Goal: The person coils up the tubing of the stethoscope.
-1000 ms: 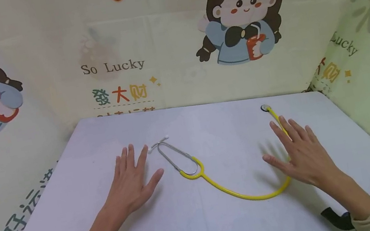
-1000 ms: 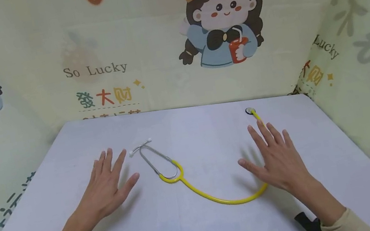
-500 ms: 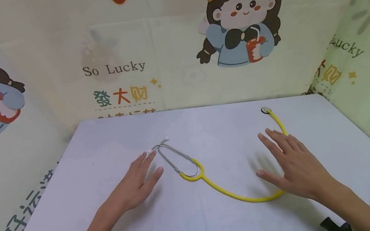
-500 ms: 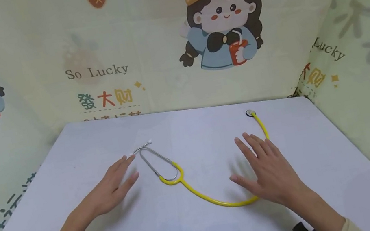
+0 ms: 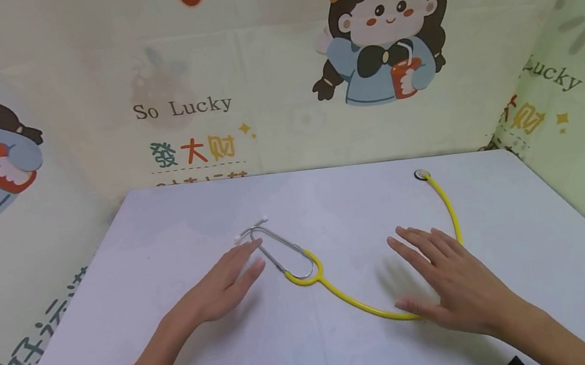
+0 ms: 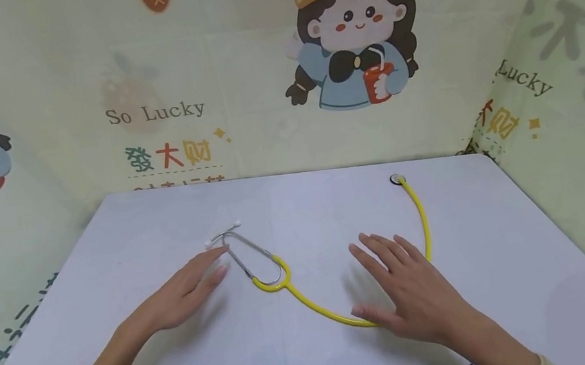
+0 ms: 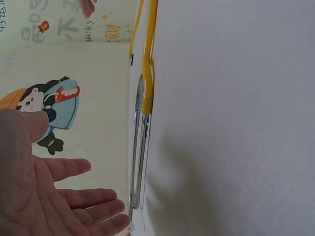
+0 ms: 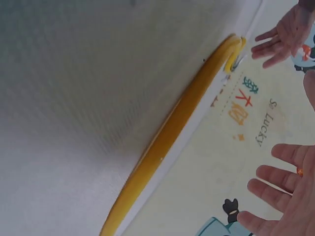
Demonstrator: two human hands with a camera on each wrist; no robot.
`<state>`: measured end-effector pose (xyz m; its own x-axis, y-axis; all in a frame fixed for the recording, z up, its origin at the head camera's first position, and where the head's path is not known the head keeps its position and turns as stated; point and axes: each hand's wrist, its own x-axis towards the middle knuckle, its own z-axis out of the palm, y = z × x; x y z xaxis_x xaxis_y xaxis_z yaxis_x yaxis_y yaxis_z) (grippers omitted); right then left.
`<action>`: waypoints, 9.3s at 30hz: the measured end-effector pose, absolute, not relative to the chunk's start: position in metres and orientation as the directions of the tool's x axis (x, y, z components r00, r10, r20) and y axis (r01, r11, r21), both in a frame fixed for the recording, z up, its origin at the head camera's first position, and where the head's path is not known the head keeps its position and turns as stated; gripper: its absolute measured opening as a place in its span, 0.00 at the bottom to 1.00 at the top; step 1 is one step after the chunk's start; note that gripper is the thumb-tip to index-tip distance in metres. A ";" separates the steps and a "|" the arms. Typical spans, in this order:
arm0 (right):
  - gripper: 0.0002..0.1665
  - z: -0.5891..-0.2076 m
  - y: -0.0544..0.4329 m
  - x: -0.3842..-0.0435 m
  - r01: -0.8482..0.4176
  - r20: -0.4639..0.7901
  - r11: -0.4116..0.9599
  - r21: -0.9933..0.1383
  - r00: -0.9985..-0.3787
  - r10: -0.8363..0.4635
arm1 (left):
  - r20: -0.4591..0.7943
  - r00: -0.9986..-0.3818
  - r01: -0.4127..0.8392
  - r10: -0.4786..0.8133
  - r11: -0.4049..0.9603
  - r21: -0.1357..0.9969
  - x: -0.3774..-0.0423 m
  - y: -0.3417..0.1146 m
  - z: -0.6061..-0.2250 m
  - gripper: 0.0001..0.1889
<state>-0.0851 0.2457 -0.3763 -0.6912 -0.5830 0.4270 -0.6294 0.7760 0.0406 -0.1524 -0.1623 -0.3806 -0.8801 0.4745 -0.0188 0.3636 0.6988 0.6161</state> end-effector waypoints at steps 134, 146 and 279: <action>0.22 -0.398 0.242 -0.073 -0.789 0.360 0.570 -0.230 -0.613 -0.703 | 0.063 -0.660 0.678 0.749 0.558 0.478 -0.237 -0.164 -0.392 0.20; 0.10 -0.381 0.237 -0.075 -0.818 0.439 0.540 -0.199 -0.567 -0.697 | 0.160 -0.682 0.701 0.714 0.575 0.422 -0.224 -0.158 -0.391 0.19; 0.16 -0.388 0.158 -0.112 -0.759 0.385 0.616 -0.210 -0.643 -0.662 | 0.451 -0.589 0.787 0.671 0.350 0.508 -0.134 -0.091 -0.355 0.21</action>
